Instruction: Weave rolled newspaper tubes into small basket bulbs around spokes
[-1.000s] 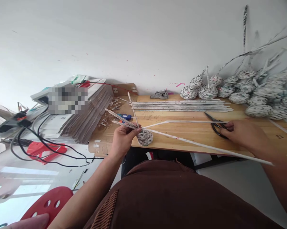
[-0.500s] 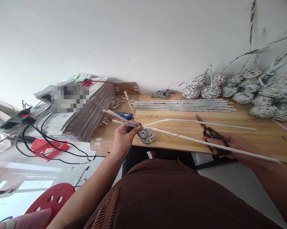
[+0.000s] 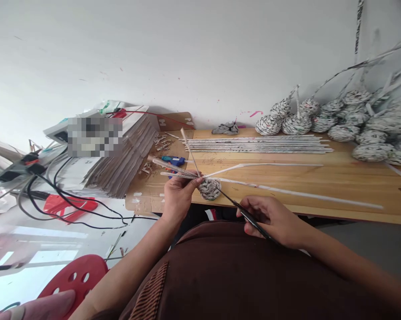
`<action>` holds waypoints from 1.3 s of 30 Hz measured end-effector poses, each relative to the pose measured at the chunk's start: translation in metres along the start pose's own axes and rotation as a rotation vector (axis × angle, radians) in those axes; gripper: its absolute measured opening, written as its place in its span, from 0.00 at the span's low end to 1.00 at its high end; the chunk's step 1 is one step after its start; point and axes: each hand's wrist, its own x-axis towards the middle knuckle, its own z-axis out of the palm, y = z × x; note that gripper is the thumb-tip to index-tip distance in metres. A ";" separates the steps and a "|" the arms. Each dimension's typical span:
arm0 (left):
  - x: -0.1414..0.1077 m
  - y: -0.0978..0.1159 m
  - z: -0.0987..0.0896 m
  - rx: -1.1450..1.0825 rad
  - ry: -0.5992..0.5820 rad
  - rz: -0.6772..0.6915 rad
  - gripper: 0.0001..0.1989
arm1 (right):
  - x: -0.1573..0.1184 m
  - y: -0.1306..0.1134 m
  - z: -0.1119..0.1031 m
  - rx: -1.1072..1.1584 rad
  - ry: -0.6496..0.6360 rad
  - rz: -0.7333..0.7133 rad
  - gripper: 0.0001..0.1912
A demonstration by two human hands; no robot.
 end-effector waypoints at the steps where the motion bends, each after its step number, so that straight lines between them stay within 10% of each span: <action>1: -0.002 -0.001 0.000 0.001 0.001 0.005 0.13 | 0.003 0.000 0.002 -0.022 0.008 -0.015 0.18; 39: -0.015 0.002 -0.001 0.208 -0.049 0.049 0.17 | 0.025 0.008 0.021 -0.043 0.081 0.027 0.18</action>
